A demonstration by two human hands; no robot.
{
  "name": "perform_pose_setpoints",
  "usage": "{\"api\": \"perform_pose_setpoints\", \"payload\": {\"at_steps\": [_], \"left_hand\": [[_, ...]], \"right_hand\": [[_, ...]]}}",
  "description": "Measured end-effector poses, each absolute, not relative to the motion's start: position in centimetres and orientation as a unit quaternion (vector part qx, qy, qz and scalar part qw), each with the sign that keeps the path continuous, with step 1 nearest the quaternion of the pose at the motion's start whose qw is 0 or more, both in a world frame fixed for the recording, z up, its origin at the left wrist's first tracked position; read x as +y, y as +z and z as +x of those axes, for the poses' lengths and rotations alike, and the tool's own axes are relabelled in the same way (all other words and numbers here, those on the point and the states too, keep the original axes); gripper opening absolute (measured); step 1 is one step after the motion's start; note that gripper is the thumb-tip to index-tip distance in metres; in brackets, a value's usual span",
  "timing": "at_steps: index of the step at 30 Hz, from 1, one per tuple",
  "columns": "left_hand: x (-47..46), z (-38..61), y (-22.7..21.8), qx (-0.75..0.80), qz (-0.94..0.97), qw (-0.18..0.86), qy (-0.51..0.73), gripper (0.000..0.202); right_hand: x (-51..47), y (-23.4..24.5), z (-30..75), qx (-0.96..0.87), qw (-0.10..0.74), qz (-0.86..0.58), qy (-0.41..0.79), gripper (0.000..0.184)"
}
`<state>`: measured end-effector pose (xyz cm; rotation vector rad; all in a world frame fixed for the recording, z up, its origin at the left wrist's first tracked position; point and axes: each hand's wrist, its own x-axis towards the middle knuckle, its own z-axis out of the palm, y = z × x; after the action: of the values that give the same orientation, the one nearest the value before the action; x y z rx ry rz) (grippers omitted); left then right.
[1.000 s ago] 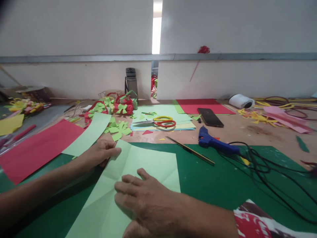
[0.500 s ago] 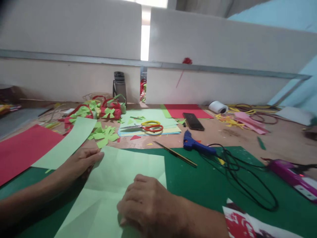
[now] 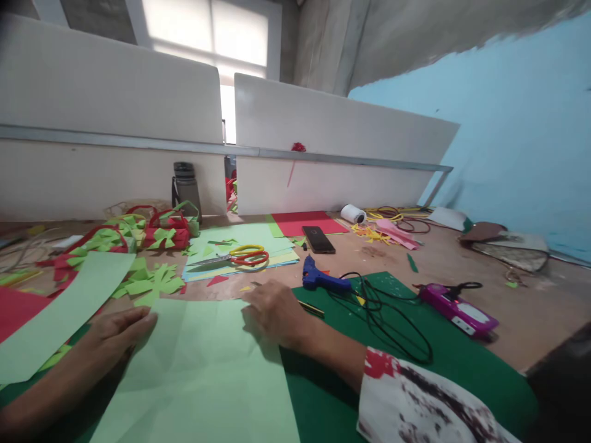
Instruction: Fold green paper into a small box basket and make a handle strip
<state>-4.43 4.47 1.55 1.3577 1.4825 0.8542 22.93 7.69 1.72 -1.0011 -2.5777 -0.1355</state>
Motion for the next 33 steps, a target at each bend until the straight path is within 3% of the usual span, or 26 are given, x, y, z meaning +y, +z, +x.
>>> {"api": "perform_pose_setpoints", "payload": {"at_steps": [4,7,11,17,20,24,33], "left_hand": [[4.6,-4.8,1.1,0.598,0.566,0.465,0.324,0.041],[4.7,-5.1,0.7,0.604,0.563,0.46,0.326,0.04],[4.6,-5.2,1.0,0.599,0.57,0.462,0.321,0.038],[4.6,-5.3,1.6,0.594,0.582,0.45,0.326,0.035],[4.8,-5.3,1.6,0.6,0.588,0.442,0.314,0.036],[4.8,-5.0,1.6,0.599,0.595,0.435,0.311,0.055],[4.6,-5.0,1.9,0.589,0.612,0.421,0.316,0.038]], "right_hand": [[9.9,2.8,23.7,-0.881,0.124,-0.453,-0.059,0.017],[10.9,4.3,25.3,-0.844,0.059,-0.528,-0.075,0.03],[11.0,6.0,28.8,-0.767,-0.007,-0.634,-0.094,0.032],[10.8,6.0,33.0,-0.733,-0.055,-0.674,-0.076,0.027],[11.0,5.7,34.5,-0.738,-0.046,-0.67,-0.06,0.03],[11.3,5.0,36.0,-0.746,-0.034,-0.664,-0.029,0.046],[11.0,5.6,34.9,-0.754,0.09,-0.65,-0.02,0.045]]}}
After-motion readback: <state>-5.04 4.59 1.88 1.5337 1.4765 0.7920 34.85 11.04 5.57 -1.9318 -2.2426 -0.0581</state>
